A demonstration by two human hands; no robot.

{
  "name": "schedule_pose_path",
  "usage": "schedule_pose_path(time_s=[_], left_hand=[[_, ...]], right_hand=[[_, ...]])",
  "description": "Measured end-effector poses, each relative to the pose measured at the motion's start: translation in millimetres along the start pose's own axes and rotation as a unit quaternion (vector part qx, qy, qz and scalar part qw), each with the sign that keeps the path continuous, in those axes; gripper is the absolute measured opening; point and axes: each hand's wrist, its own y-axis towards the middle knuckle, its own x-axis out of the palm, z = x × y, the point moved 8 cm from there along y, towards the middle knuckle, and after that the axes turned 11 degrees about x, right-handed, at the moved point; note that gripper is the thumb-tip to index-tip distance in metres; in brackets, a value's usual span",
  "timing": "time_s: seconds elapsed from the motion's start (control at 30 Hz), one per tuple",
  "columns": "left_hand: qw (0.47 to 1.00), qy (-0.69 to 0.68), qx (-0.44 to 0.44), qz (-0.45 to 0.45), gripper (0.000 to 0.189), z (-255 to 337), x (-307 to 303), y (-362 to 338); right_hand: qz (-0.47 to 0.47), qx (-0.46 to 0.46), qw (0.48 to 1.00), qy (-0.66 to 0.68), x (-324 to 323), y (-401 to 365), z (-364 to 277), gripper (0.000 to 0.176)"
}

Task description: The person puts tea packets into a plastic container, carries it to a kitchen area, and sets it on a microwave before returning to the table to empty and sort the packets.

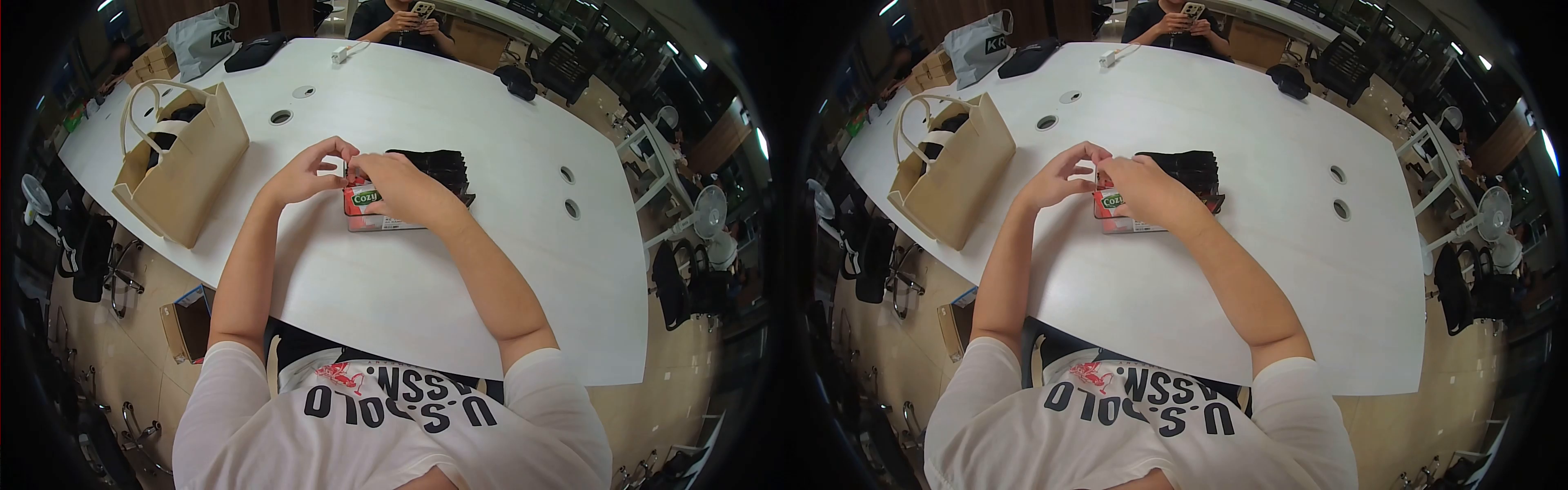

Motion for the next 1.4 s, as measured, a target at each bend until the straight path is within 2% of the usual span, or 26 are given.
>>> schedule_pose_path(time_s=[0.07,0.17,0.27,0.37,0.47,0.57,0.67,0.77,0.87,1.07,1.17,1.27,1.4], left_hand=[[0.999,0.032,-0.008,0.001,0.041,6.8,1.9,-0.5],[0.998,0.066,-0.006,-0.004,0.028,15.7,7.3,0.8],[0.992,0.119,0.012,-0.027,0.022,13.1,8.5,2.2],[0.987,0.154,0.021,-0.034,0.021,16.7,10.1,3.0],[0.982,0.186,0.016,-0.026,0.021,23.6,12.8,2.1],[0.976,0.216,0.003,-0.032,0.023,30.4,18.8,2.4],[0.973,0.226,-0.011,-0.036,0.026,31.0,21.5,1.5],[0.972,0.230,-0.015,-0.041,0.028,29.5,20.8,1.1],[0.973,0.226,-0.021,-0.040,0.030,28.7,20.5,0.4],[0.972,0.231,-0.024,-0.038,0.039,23.3,20.5,-0.3],[0.972,0.229,-0.033,-0.033,0.044,22.3,20.5,-1.5],[0.971,0.232,-0.042,-0.039,0.045,23.5,21.9,-0.5],[0.961,0.271,-0.034,-0.052,0.043,27.3,25.3,0.8]], right_hand=[[0.026,-0.001,0.998,0.060,-6.7,-1.2,0.2,0.066],[0.033,-0.014,0.997,0.068,-8.1,-0.6,-1.6,0.066],[0.004,-0.004,0.996,0.092,-12.1,-1.1,-3.7,0.064],[0.026,-0.021,0.997,0.064,-26.1,-6.5,0.9,0.059],[0.009,-0.009,0.997,-0.072,-32.8,-10.8,4.3,0.055],[0.062,-0.042,0.987,-0.140,-22.2,-11.6,2.2,0.052],[0.102,-0.036,0.977,-0.183,-22.8,-11.2,-1.1,0.053],[0.075,-0.022,0.983,-0.165,-37.0,-14.7,3.5,0.047],[0.132,-0.013,0.972,-0.196,-48.2,-22.1,5.6,0.052],[0.124,-0.004,0.977,-0.175,-33.2,-11.5,-1.2,0.070],[0.137,-0.033,0.975,-0.172,-26.0,-10.3,-3.4,0.073],[0.144,-0.042,0.972,-0.180,-18.6,-8.2,0.0,0.074],[0.121,-0.022,0.978,-0.171,-19.0,-10.7,6.3,0.065]])
